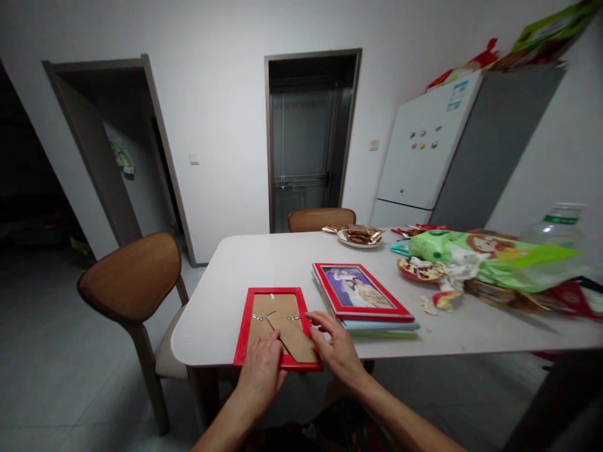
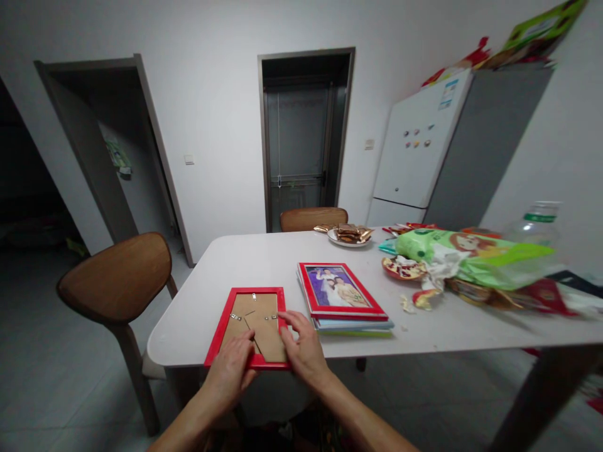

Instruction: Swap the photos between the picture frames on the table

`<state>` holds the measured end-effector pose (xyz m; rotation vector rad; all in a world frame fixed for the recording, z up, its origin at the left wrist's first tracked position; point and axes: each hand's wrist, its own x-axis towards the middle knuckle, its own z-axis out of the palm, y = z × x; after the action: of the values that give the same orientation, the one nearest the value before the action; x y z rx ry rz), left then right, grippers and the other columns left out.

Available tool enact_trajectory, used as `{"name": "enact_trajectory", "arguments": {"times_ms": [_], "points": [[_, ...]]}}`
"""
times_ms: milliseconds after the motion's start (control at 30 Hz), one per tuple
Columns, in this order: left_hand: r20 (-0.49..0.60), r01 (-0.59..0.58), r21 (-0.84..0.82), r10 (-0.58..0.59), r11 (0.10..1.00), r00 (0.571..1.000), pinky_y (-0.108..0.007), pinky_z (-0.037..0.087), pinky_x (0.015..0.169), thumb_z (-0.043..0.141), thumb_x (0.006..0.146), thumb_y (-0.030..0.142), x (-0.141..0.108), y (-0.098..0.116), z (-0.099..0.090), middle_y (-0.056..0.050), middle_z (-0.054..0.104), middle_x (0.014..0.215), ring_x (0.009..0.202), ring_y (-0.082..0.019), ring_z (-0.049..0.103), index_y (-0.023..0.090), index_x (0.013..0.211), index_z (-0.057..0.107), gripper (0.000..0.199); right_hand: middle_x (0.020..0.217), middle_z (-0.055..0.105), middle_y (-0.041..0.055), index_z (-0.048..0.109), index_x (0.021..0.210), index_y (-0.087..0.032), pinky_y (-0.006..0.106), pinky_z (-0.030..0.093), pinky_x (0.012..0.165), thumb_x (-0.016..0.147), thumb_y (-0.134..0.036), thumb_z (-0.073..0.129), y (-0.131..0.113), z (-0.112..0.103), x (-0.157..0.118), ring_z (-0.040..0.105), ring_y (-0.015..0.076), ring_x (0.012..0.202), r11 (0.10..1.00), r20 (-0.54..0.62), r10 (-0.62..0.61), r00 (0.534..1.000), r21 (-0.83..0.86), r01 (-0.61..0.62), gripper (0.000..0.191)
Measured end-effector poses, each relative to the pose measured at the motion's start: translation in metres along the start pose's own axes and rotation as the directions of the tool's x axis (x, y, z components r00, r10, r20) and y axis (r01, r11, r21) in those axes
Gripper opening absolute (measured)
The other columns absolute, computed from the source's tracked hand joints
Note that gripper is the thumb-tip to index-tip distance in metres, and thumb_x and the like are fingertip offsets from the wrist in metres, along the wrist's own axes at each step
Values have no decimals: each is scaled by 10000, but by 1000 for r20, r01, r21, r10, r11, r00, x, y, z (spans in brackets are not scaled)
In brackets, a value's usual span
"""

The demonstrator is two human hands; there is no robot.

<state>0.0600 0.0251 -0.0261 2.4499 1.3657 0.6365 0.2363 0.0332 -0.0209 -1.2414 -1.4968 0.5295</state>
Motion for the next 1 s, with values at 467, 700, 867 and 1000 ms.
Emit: {"name": "enact_trajectory", "arguments": {"times_ms": [467, 700, 867, 1000], "points": [[-338, -242, -933, -420, 265, 842, -318, 438, 826, 599, 684, 285, 46, 56, -41, -46, 582, 1002, 930, -185, 565, 192, 1008, 413, 385, 816, 665, 58, 512, 967, -171, 321, 501, 580, 713, -347, 490, -37, 9, 13, 623, 208, 720, 508, 160, 434, 887, 769, -387, 311], [-106, -45, -966, -233, 254, 967, -334, 461, 794, 552, 707, 255, 97, 74, -2, -136, 588, 1055, 917, -208, 585, 123, 1145, 303, 521, 722, 676, 62, 588, 921, -135, 304, 499, 574, 666, -233, 560, 0, -128, 75, 620, 186, 590, 769, 93, 488, 868, 424, -478, 275], [-72, 95, -827, -271, 554, 960, -303, 404, 867, 502, 743, 181, 125, 86, 44, -108, 566, 1114, 1020, -187, 529, 140, 1158, 360, 441, 763, 676, 60, 629, 900, -121, 269, 487, 578, 640, -213, 583, 49, -160, 91, 609, 162, 602, 875, 3, 455, 890, 182, -448, 280], [-48, 158, -755, -295, 636, 954, -308, 347, 913, 535, 713, 206, 125, 91, 55, -81, 533, 1164, 1078, -208, 478, 181, 1117, 431, 418, 809, 673, 64, 633, 917, -131, 252, 472, 611, 645, -219, 566, 67, -169, 90, 606, 160, 667, 891, -18, 452, 892, 60, -450, 294]]}}
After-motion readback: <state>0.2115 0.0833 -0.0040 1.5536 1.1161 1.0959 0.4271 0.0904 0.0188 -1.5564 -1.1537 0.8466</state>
